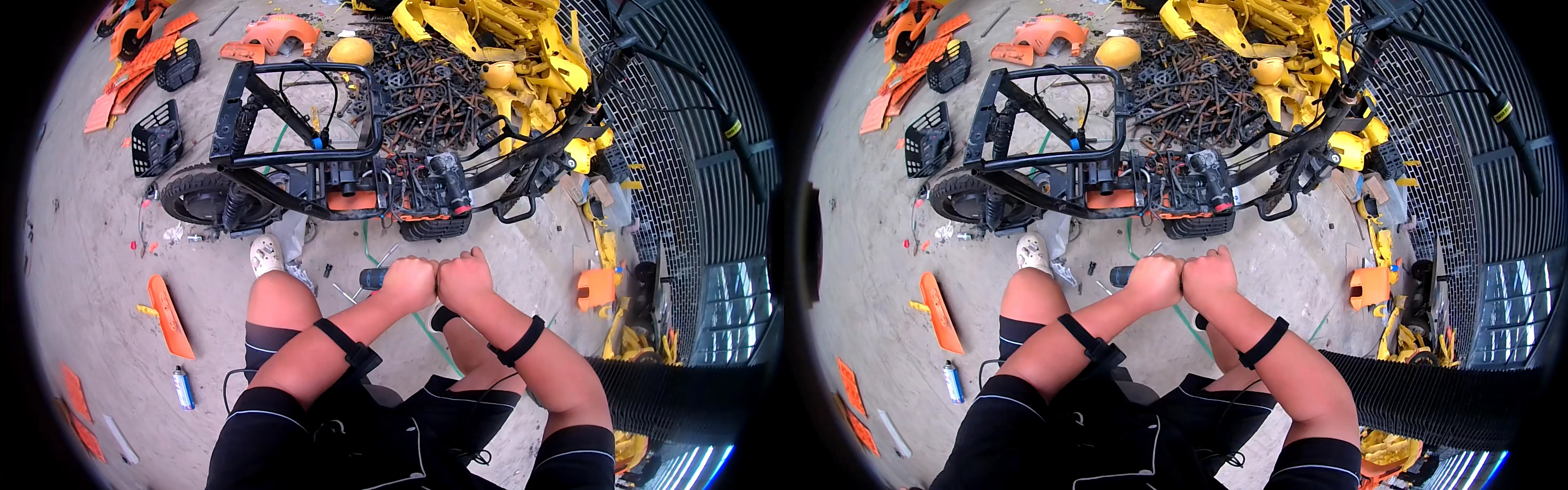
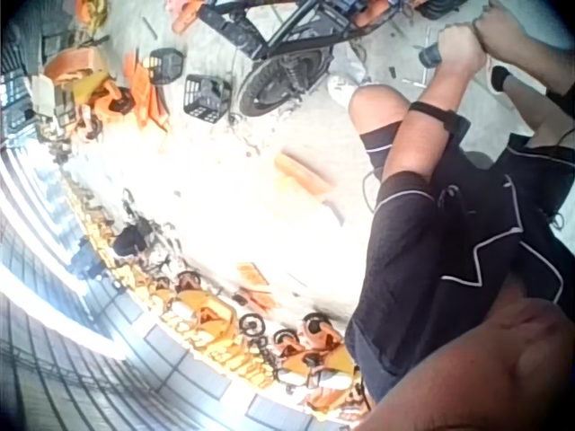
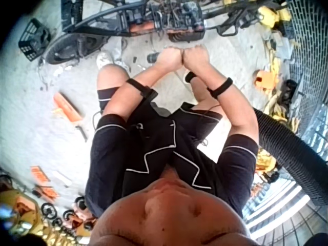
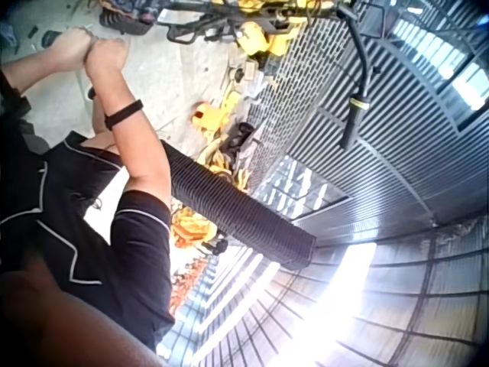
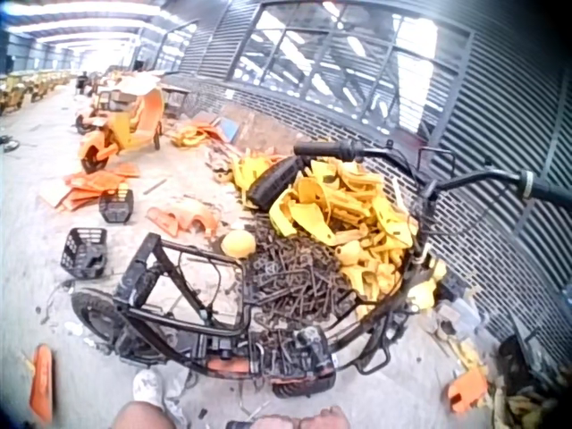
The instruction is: The person uses a hammer to tap a part into place and a power drill to drive screws into a motorcycle frame while handling a grey plastic component between their legs.
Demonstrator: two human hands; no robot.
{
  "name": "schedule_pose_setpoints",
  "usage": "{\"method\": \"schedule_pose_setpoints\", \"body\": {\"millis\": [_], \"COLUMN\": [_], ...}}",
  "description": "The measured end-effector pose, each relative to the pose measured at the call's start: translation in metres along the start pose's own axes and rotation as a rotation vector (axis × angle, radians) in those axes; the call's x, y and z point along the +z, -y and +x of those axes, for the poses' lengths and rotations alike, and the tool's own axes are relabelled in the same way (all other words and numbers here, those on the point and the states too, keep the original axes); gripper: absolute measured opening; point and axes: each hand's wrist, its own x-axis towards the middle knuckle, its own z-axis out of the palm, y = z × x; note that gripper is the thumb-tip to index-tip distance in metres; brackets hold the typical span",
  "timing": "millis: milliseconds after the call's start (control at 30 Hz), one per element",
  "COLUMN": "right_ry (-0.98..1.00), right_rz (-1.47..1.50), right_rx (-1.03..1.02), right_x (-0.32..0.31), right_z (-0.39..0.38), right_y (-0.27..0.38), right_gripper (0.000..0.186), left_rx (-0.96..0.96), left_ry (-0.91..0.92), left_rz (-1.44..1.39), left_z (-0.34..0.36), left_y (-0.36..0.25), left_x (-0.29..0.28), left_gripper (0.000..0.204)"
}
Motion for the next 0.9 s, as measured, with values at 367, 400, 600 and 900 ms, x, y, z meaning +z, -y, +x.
{"method": "schedule_pose_setpoints", "body": {"millis": [367, 400, 600, 900], "right_ry": [-0.358, -0.340, -0.268, -0.195], "right_rz": [-0.211, -0.229, -0.347, -0.500], "right_rx": [-0.222, -0.232, -0.343, -0.562], "right_x": [0.001, 0.000, -0.017, -0.030], "right_z": [0.006, 0.006, 0.009, 0.005], "right_y": [-0.008, -0.010, -0.006, -0.009], "right_gripper": [0.008, 0.008, 0.010, 0.013], "left_rx": [-0.131, -0.148, -0.204, -0.339], "left_ry": [0.044, 0.060, 0.084, 0.104], "left_rz": [-0.086, -0.090, -0.173, -0.468], "left_z": [0.005, 0.006, 0.000, -0.012], "left_y": [-0.007, -0.008, -0.008, -0.019], "left_x": [-0.014, -0.014, -0.013, -0.003], "left_gripper": [0.015, 0.016, 0.019, 0.021]}}
